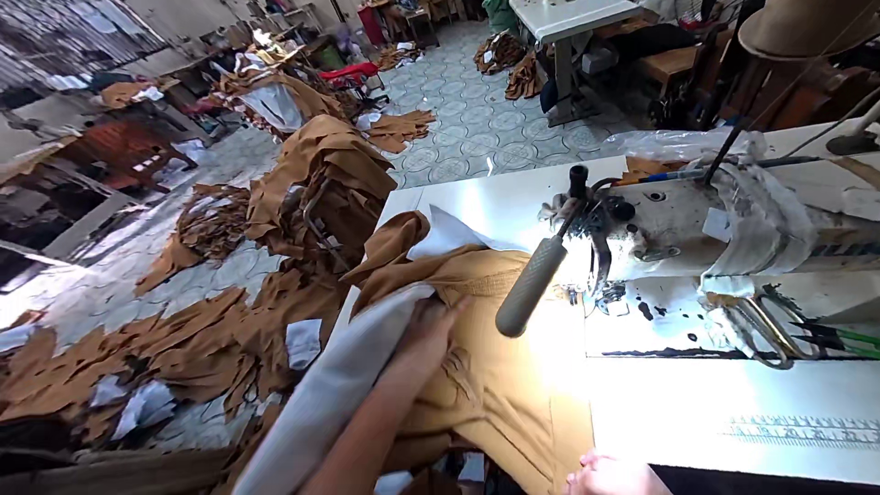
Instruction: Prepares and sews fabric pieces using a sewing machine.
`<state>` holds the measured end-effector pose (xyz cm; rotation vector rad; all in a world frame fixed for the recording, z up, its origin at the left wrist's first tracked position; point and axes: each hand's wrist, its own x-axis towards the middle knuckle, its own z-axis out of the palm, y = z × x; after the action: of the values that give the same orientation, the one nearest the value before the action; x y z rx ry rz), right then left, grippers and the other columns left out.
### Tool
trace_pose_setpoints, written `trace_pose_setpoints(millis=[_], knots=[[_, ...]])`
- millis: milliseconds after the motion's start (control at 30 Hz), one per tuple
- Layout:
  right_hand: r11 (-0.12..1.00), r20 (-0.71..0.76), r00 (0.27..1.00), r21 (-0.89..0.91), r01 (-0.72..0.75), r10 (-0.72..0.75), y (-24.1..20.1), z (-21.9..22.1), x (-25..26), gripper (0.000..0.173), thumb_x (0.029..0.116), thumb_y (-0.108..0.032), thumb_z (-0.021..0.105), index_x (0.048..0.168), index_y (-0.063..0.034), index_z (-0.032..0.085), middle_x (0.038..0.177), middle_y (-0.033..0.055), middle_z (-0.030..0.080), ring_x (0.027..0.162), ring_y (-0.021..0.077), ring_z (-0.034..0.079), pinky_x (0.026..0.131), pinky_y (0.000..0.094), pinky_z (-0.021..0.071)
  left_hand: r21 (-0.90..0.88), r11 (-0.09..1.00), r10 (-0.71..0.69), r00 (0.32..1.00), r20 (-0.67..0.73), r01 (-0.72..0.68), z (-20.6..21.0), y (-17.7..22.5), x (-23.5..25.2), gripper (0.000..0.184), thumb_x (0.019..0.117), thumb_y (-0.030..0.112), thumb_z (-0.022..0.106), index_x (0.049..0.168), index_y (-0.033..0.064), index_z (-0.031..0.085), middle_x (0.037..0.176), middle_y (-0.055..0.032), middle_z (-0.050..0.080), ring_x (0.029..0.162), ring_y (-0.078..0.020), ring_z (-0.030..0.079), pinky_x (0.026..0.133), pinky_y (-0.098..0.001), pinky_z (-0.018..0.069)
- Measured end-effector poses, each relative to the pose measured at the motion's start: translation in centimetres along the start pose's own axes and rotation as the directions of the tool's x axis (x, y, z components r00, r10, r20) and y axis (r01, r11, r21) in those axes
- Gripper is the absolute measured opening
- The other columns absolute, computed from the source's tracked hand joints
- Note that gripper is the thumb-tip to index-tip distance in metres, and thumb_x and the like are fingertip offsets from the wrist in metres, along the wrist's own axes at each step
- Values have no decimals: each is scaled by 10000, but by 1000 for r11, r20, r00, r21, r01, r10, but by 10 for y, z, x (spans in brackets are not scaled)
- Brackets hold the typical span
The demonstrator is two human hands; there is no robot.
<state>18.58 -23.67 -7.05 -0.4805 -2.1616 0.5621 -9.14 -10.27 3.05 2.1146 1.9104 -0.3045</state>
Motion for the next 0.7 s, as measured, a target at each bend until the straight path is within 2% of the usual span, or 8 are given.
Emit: trace_pose_setpoints(millis=[67,133,233,300,400,500,600,700], knots=[[998,17,998,-35,58,-58,0,8,15,268,1015,-193,555,848,-83,732,795,66,723,788,207,698,839,309,543,54,998,-35,999,14,34,-5,-2,3,651,1006,-38,490,1598,206,373,1502,-255,495,1483,-447,341,1244,-587,154],[997,22,997,-18,79,-78,1,10,24,263,1012,-198,559,829,-89,714,760,69,693,750,224,663,778,316,527,-33,991,122,977,-175,-130,7,16,-18,438,1019,30,485,1445,74,580,1407,-244,591,1386,-430,486,1203,-594,279],[997,-2,1000,78,-23,24,-4,3,13,266,1010,-199,577,856,-53,738,842,107,737,817,227,690,836,320,535,-163,723,499,671,-548,-671,48,48,-74,360,1031,275,515,1194,37,732,1202,-125,734,1175,-250,681,1050,-463,506],[969,-36,989,210,-132,143,-10,-6,4,296,1009,-180,582,839,7,735,877,142,742,912,202,703,934,290,517,-343,539,611,638,-469,-769,80,59,-104,414,974,262,662,1283,-12,674,1282,-181,692,1236,-304,651,1073,-497,490],[955,-83,980,254,-154,180,-13,-12,0,258,973,-140,633,797,42,684,974,188,744,994,206,713,949,286,529,-243,584,495,578,-649,-774,131,54,-106,258,921,51,623,1143,41,754,1115,-140,762,1108,-264,717,1013,-382,539],[992,-76,993,-88,86,-93,-24,-34,31,185,1031,-339,604,1094,-178,537,1313,22,542,1280,73,520,1087,187,407,-71,603,356,348,-867,-795,96,54,-92,178,1026,166,543,1033,131,717,801,-44,652,764,-152,634,735,-234,538],[764,169,932,-535,359,-320,-53,-76,104,297,1098,-157,388,1274,-317,565,1290,-80,633,1052,117,581,916,272,393,73,652,359,222,-907,-755,23,58,-76,172,1008,178,578,939,114,721,734,-50,641,685,-158,629,649,-253,534],[565,212,928,-744,357,-307,-55,-107,167,169,932,-16,569,938,-102,715,830,77,700,716,256,675,627,391,515,-3,707,320,324,-890,-707,-23,56,-60,127,914,90,637,879,27,740,812,-120,717,754,-219,709,689,-338,581]])
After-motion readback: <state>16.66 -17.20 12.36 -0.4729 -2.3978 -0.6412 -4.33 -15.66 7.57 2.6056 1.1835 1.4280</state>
